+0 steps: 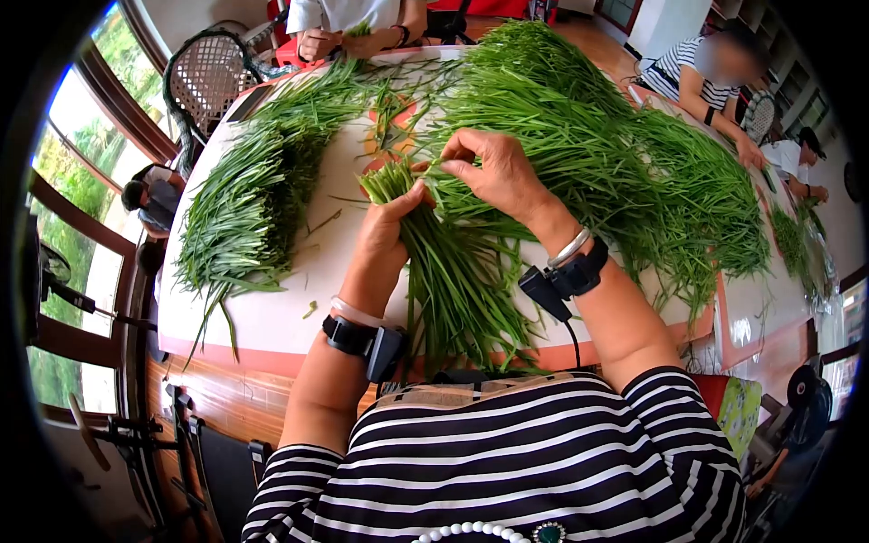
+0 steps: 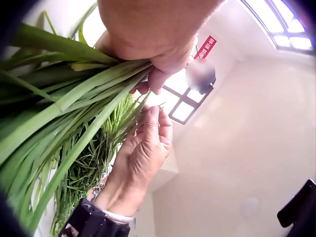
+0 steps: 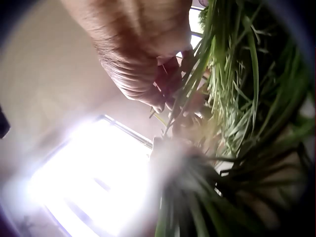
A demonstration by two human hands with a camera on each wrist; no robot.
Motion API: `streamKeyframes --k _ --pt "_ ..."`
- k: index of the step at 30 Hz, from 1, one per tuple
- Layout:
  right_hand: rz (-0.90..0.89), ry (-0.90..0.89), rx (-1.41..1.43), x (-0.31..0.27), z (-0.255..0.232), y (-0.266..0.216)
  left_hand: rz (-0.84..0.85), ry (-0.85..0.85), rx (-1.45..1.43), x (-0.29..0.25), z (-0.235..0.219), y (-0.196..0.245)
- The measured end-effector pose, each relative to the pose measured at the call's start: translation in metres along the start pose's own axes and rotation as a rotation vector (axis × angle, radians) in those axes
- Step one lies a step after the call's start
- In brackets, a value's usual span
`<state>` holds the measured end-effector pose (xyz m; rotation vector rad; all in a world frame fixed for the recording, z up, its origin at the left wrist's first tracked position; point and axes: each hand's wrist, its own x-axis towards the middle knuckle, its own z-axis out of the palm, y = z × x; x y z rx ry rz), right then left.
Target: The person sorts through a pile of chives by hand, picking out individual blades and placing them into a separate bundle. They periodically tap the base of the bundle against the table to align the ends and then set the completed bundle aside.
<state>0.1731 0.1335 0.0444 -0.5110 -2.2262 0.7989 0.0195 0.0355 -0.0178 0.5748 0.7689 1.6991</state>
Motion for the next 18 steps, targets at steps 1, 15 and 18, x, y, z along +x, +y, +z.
streamKeyframes --k 1,15,18 --pt "-0.002 0.004 0.012 -0.002 0.006 -0.001 -0.022 -0.002 -0.013 0.001 -0.002 0.000" --pt "0.157 0.553 0.263 -0.008 -0.042 0.036 0.080 -0.125 -0.153 0.002 -0.028 0.022" --pt "0.172 0.399 0.282 -0.009 -0.032 0.015 0.088 -0.189 -0.107 -0.002 -0.021 0.025"
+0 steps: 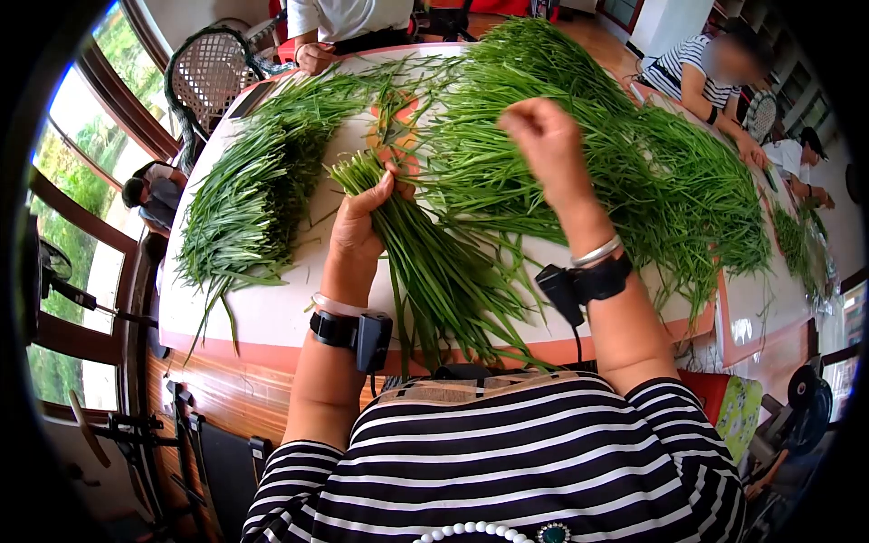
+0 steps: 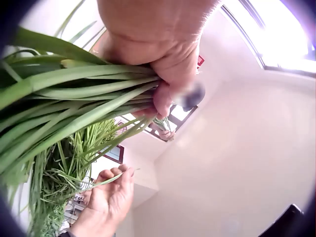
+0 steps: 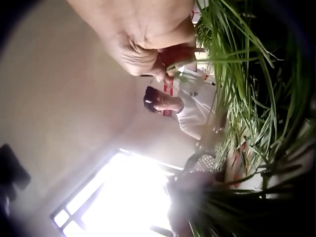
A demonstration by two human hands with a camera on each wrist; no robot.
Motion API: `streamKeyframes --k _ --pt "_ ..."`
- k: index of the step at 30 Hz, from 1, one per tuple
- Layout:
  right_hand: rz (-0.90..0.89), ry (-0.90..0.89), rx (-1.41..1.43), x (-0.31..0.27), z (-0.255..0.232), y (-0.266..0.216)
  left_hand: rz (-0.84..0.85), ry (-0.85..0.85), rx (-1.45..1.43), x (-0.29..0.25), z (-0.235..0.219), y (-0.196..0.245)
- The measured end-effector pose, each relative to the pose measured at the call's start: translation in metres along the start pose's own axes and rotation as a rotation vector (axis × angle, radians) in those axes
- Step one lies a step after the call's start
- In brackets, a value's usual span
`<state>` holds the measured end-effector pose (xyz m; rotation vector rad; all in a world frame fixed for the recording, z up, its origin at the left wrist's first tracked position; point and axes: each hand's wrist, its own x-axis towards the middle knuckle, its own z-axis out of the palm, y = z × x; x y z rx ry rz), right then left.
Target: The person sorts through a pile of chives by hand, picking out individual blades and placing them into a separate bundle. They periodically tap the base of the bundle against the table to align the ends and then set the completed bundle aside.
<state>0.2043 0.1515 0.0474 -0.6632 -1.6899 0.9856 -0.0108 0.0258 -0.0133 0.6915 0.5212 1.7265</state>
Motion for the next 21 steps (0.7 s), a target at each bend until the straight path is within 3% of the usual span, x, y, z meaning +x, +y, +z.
streamKeyframes --k 2,6,12,15,18,21 --pt "-0.056 -0.196 -0.134 -0.018 0.028 -0.015 -0.018 0.014 0.039 0.001 0.001 -0.007" --pt "-0.153 -0.316 -0.125 -0.032 0.063 -0.025 -0.032 0.046 0.088 -0.002 0.010 -0.006" --pt "-0.247 -0.293 -0.256 -0.030 0.072 -0.029 0.037 0.088 0.082 -0.004 0.015 -0.006" --pt "-0.048 -0.328 -0.067 -0.029 0.073 -0.027 -0.007 0.068 0.061 -0.004 0.013 -0.010" --pt "-0.032 -0.258 -0.030 -0.033 0.076 -0.021 -0.037 0.076 0.031 -0.007 0.013 -0.012" --pt "-0.201 -0.163 -0.152 -0.036 0.078 -0.016 -0.043 0.061 0.029 -0.007 0.013 -0.014"
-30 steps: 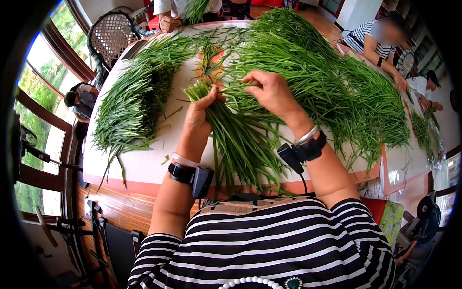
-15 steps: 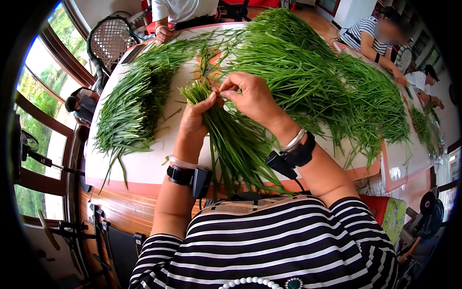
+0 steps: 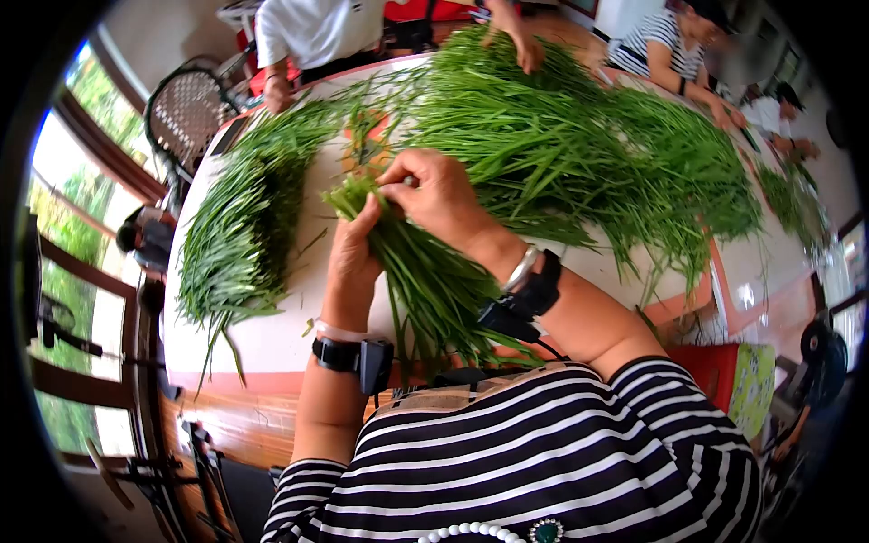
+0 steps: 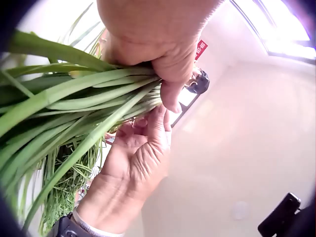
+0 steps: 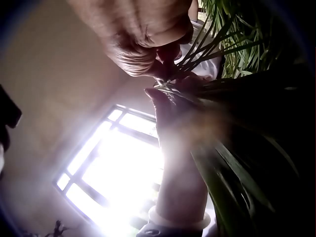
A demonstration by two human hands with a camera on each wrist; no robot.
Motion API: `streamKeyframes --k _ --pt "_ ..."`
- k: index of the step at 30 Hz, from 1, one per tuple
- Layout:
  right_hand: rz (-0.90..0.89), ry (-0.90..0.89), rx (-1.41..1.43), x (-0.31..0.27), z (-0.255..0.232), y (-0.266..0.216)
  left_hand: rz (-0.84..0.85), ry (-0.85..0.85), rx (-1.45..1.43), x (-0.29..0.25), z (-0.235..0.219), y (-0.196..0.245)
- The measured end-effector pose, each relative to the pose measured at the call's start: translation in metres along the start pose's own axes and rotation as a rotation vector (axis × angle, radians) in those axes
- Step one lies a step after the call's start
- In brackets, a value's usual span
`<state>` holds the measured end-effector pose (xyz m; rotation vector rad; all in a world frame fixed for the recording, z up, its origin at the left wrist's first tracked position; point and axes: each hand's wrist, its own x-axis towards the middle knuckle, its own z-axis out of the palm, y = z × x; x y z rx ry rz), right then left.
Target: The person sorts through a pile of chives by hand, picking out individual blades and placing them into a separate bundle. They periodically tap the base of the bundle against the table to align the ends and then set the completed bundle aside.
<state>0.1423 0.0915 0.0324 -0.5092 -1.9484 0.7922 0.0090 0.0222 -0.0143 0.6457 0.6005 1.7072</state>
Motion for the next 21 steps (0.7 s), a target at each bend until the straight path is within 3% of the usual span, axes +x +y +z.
streamKeyframes --k 5,11,13,15,17,19,21 --pt "-0.304 0.049 -0.267 -0.002 -0.006 -0.019 -0.101 -0.065 0.014 -0.006 0.005 0.008" --pt "-0.087 -0.129 0.026 -0.004 -0.018 -0.019 -0.020 -0.184 0.150 -0.008 0.007 0.019" --pt "-0.202 -0.094 -0.070 0.000 -0.043 -0.013 0.032 -0.265 0.222 -0.009 0.003 0.029" --pt "-0.034 -0.014 -0.140 -0.001 -0.076 -0.015 0.131 -0.201 0.070 -0.010 -0.009 0.035" --pt "0.129 -0.094 -0.274 -0.007 -0.112 -0.014 0.184 -0.332 -0.161 -0.009 -0.020 0.047" --pt "0.106 -0.182 -0.372 -0.017 -0.133 0.000 0.144 -0.369 -0.436 -0.015 -0.018 0.059" --pt "0.031 -0.241 -0.566 -0.032 -0.133 0.014 0.086 -0.494 -0.511 -0.012 -0.026 0.065"
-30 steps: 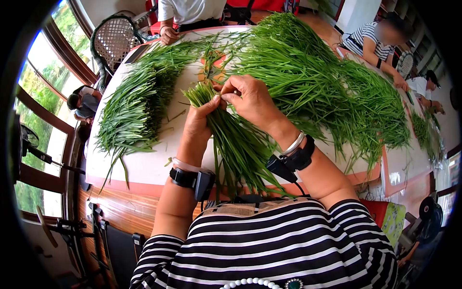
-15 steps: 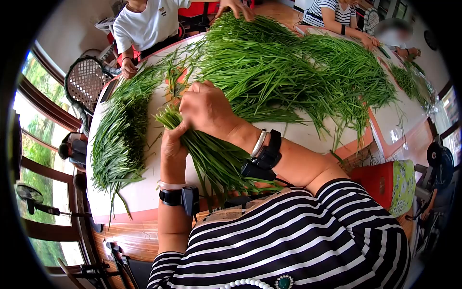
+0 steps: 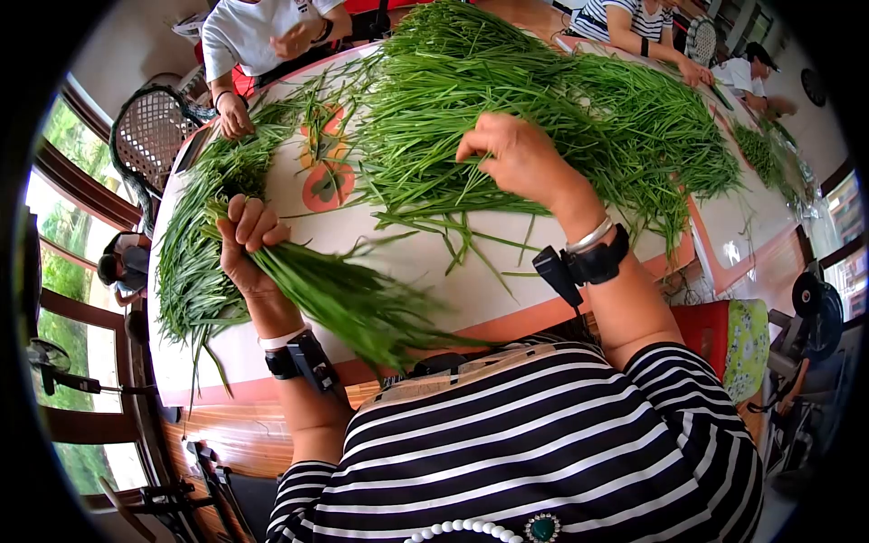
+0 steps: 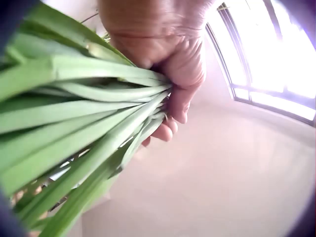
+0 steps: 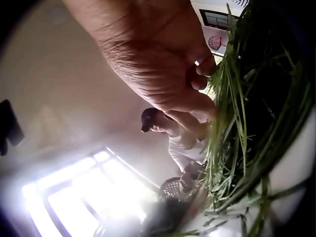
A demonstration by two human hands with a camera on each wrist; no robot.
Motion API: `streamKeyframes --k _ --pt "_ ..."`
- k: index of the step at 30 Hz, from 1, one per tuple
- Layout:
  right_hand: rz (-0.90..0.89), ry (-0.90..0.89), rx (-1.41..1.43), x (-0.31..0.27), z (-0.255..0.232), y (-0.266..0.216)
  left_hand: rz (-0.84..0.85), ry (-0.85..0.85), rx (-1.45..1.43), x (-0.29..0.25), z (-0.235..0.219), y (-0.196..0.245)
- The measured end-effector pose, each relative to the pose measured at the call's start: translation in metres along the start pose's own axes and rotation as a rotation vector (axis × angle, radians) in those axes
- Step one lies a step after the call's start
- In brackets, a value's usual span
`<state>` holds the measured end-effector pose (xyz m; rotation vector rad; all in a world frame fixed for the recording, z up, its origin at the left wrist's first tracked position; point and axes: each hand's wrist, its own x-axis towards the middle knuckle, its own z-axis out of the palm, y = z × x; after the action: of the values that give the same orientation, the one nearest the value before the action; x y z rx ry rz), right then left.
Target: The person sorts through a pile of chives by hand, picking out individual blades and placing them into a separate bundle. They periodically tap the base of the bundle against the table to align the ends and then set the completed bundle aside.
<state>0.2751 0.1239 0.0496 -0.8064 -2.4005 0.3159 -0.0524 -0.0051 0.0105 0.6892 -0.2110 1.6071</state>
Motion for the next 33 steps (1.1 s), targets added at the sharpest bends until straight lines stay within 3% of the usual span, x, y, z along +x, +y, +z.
streamKeyframes --k 2,3,6,9,12,14,16,19,28,31,33 --pt "-0.056 -0.027 -0.235 -0.012 0.010 -0.001 -0.079 0.005 0.023 0.000 0.001 0.001" --pt "-0.017 -0.077 -0.309 -0.014 0.016 0.004 -0.098 0.076 0.071 -0.001 0.001 -0.002" --pt "0.002 0.013 -0.354 -0.014 0.027 0.011 -0.155 0.314 0.290 0.000 0.000 -0.022" --pt "-0.245 0.236 -0.226 -0.005 0.027 0.007 -0.245 0.442 0.519 0.009 -0.003 -0.050" --pt "-0.050 0.182 0.075 0.002 0.036 -0.024 -0.245 0.434 0.620 0.011 -0.002 -0.070" --pt "0.111 0.069 0.419 0.003 0.050 -0.044 -0.197 0.529 0.649 0.012 0.009 -0.078" --pt "0.179 -0.035 0.617 0.004 0.065 -0.055 -0.253 0.523 0.663 0.009 0.001 -0.079" --pt "0.171 -0.024 0.999 0.009 0.084 -0.066 -0.291 0.475 0.633 0.010 0.000 -0.079" --pt "0.243 -0.047 0.905 0.012 0.086 -0.066 -0.278 0.486 0.626 0.009 0.003 -0.078" --pt "0.166 -0.115 0.781 0.009 0.076 -0.069 -0.260 0.501 0.652 0.008 0.004 -0.075" --pt "0.049 -0.037 0.496 0.014 0.058 -0.061 -0.244 0.509 0.615 0.011 0.012 -0.071"
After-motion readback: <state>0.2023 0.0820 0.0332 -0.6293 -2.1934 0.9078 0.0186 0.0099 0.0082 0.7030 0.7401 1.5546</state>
